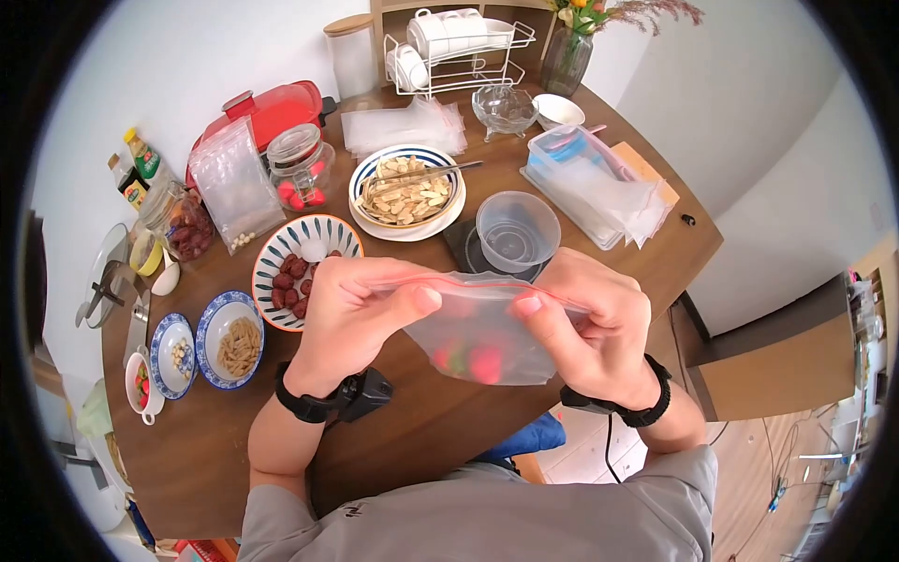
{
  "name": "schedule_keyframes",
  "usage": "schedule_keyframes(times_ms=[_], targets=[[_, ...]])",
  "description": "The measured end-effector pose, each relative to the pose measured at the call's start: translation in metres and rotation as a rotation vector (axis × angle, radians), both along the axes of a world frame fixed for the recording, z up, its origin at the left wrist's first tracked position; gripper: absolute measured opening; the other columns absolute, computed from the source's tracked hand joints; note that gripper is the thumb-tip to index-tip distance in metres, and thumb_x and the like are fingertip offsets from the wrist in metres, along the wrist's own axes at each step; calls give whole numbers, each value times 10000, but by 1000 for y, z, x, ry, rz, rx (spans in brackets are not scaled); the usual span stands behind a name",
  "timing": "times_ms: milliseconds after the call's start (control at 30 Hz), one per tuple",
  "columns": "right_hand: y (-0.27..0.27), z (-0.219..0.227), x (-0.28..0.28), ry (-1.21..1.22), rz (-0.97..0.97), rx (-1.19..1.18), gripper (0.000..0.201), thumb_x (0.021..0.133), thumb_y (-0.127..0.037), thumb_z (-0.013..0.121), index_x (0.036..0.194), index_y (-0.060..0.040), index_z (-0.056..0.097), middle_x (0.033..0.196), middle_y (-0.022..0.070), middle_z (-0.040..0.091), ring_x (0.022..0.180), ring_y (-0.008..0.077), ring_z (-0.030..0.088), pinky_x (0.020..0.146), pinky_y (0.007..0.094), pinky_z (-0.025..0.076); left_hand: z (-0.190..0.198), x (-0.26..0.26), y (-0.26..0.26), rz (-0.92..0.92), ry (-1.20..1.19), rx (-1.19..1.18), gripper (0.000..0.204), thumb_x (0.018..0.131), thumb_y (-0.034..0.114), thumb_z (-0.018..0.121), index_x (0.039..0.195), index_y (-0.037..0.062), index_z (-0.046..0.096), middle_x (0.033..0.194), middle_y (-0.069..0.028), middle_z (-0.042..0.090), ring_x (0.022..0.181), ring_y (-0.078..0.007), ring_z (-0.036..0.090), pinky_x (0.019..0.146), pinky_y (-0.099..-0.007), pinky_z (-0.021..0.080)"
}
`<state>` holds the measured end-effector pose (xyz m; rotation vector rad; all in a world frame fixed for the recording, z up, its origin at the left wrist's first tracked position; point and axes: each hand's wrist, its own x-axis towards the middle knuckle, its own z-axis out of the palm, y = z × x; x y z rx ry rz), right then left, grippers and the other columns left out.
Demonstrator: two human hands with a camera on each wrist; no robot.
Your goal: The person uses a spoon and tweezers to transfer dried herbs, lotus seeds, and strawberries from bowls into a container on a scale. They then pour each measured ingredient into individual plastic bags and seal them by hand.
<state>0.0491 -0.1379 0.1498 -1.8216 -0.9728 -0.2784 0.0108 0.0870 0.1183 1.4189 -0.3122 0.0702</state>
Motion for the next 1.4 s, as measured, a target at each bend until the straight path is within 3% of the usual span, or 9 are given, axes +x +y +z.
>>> schedule_keyframes(times_ms=[200,400,567,700,833,933,1067,1167,1400], targets=[[5,25,-3,48,96,-187,75,810,-22,683,753,6,643,661,66,599,593,166,526,525,297,388,6,-13,-5,78,-30,101,168,888,43,661,998,-77,703,881,-124,728,818,-129,680,741,-248,544],[-1,39,-7,-145,140,-357,77,783,-25,711,753,-26,640,675,61,605,605,224,539,544,317,400,12,-16,1,-115,-18,55,151,888,22,645,1006,-39,718,864,-117,726,782,-130,676,665,-266,540],[-7,48,-10,-191,151,-417,94,749,-22,722,757,-33,629,680,71,593,593,253,530,535,347,399,12,-19,1,60,-596,436,117,830,22,689,928,-36,716,839,-140,708,649,-197,633,595,-296,495],[2,59,-19,-309,310,-504,137,696,-16,722,744,-42,597,680,78,566,576,281,509,521,375,381,27,-28,-13,30,-772,455,68,792,13,722,853,-6,699,805,-104,689,651,-243,624,587,-316,475],[11,57,-32,-551,339,-487,158,670,-68,747,705,-38,596,602,52,474,511,223,439,458,339,330,39,-45,1,-43,-775,613,115,842,104,688,873,0,652,830,-88,632,697,-240,580,627,-339,465],[9,55,-40,-556,368,-581,152,702,-90,718,781,-45,596,670,60,556,538,255,455,506,362,330,40,-61,4,-86,-807,837,168,859,159,660,839,-1,610,778,-76,568,667,-229,534,616,-333,440],[17,57,-47,-551,425,-571,208,732,-180,730,724,-63,558,591,34,478,504,224,420,478,340,299,31,-84,5,106,-928,809,212,835,169,664,801,-22,579,733,-61,503,635,-199,491,582,-322,411],[17,79,-53,-520,496,-713,124,783,-90,669,753,-20,571,684,110,490,590,273,492,524,379,375,34,-99,13,154,-900,905,222,829,178,670,801,-25,584,744,-65,512,642,-195,488,580,-322,412],[23,78,-48,-561,570,-669,122,762,-93,673,762,-15,579,663,96,465,566,263,467,505,371,365,56,-129,32,160,-884,1118,213,833,169,678,807,-20,585,782,-85,550,646,-205,506,598,-317,434]])
